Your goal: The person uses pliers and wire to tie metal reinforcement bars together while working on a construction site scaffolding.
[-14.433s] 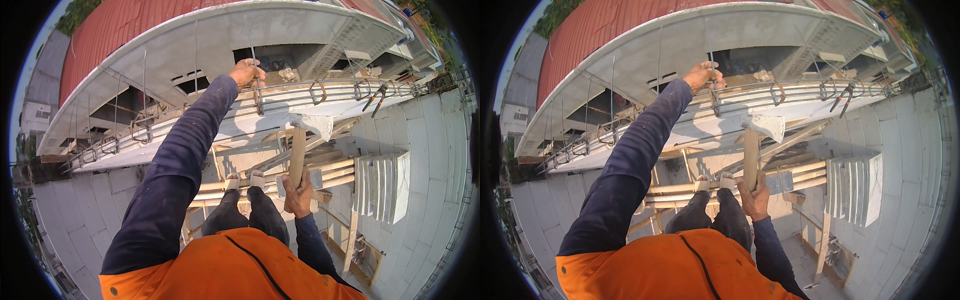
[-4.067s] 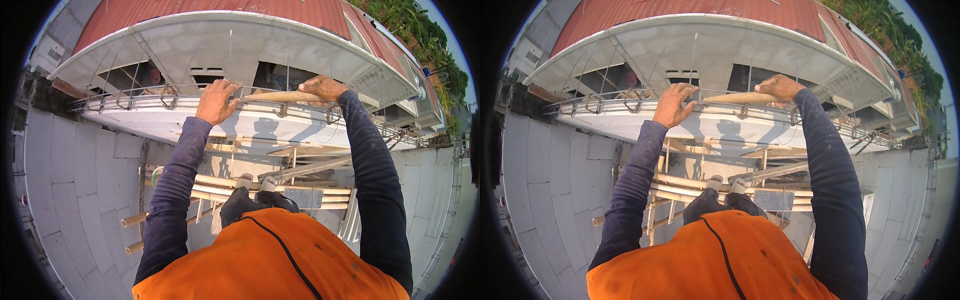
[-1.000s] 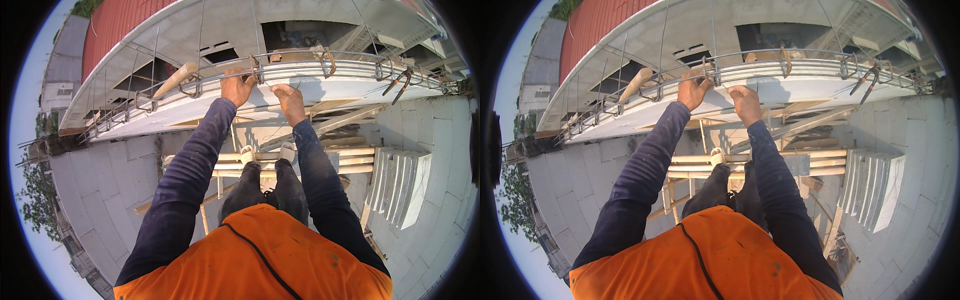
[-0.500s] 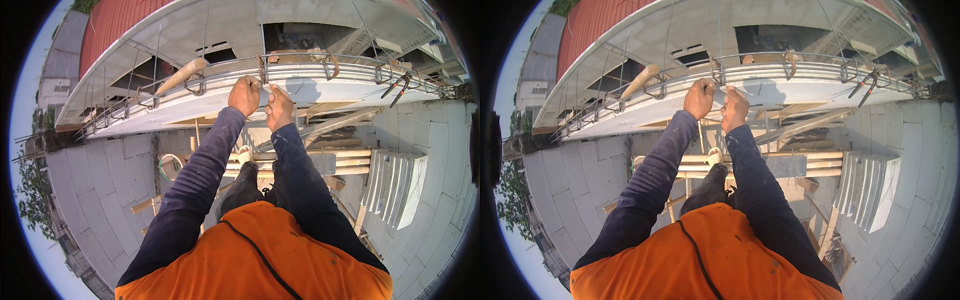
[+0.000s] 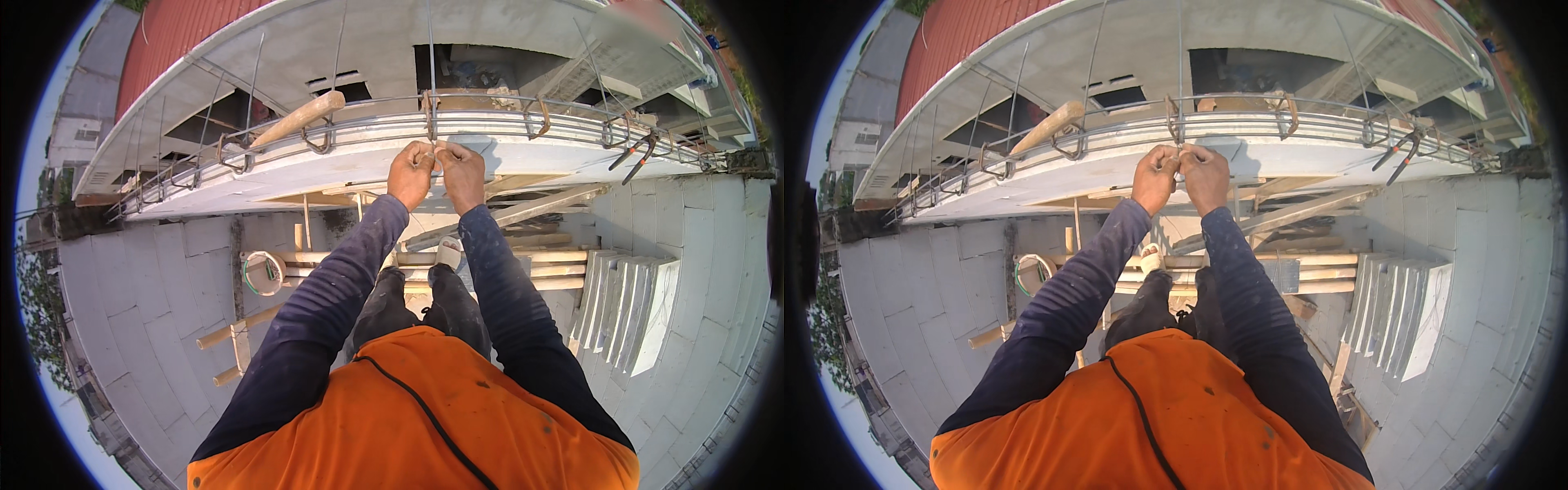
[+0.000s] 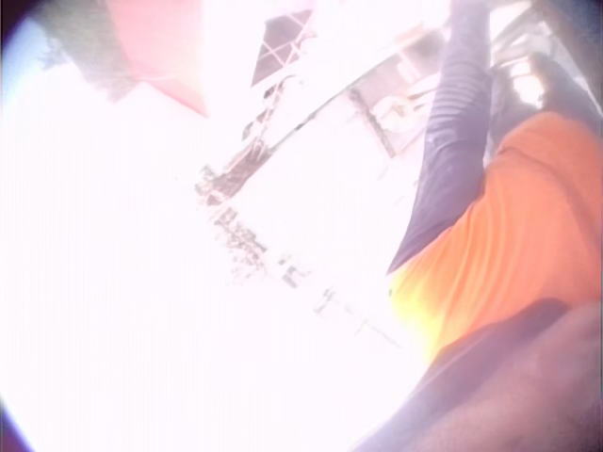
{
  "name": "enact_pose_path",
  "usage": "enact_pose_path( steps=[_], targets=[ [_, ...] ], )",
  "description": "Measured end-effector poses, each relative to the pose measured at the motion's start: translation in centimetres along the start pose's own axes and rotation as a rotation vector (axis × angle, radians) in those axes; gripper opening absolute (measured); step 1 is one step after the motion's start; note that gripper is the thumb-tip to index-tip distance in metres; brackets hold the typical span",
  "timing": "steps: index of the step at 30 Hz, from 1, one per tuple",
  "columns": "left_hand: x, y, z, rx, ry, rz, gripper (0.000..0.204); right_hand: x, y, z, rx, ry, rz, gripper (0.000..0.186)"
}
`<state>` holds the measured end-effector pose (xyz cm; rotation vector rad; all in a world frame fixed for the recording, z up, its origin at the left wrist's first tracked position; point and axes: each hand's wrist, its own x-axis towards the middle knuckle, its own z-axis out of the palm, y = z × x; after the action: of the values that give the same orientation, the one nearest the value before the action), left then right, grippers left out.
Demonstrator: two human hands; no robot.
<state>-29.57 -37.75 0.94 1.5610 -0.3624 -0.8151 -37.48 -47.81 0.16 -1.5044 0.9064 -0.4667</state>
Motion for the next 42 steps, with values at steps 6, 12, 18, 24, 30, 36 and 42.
enact_pose_path(
  steps=[6, 12, 18, 24, 30, 36, 42],
  targets=[
    [0.0, -1.9, -2.9, -0.101, -0.079, -0.054, 0.037, -0.1, -4.8, -0.2, -0.591, -0.065, -0.225, 0.025],
    [0.1, -2.7, -3.8, -0.133, -0.118, -0.118, 0.041, 0.2, -4.4, 0.1, -0.71, -0.003, -0.395, 0.02],
    [-0.3, -2.4, -3.9, 0.054, -0.123, -0.038, 0.038, 1.5, -3.9, 0.3, -0.666, -0.12, -0.213, 0.021],
    [0.0, 2.1, -5.0, 0.684, -0.134, 0.074, 0.024, 3.0, -1.9, -0.3, -0.624, -0.229, -0.189, 0.027],
    [-0.1, 2.7, -5.5, 0.968, -0.154, 0.236, 0.019, 2.8, -3.1, 0.5, -0.285, -0.262, 0.165, 0.03],
    [-0.7, 2.7, -4.9, 1.044, -0.207, 0.303, 0.018, 1.4, -2.6, 1.7, -0.191, -0.173, 0.18, 0.037],
    [-0.3, 3.3, -5.8, 1.056, -0.189, 0.253, 0.018, 2.5, -4.4, 0.7, -0.362, -0.318, 0.129, 0.04]
  ],
)
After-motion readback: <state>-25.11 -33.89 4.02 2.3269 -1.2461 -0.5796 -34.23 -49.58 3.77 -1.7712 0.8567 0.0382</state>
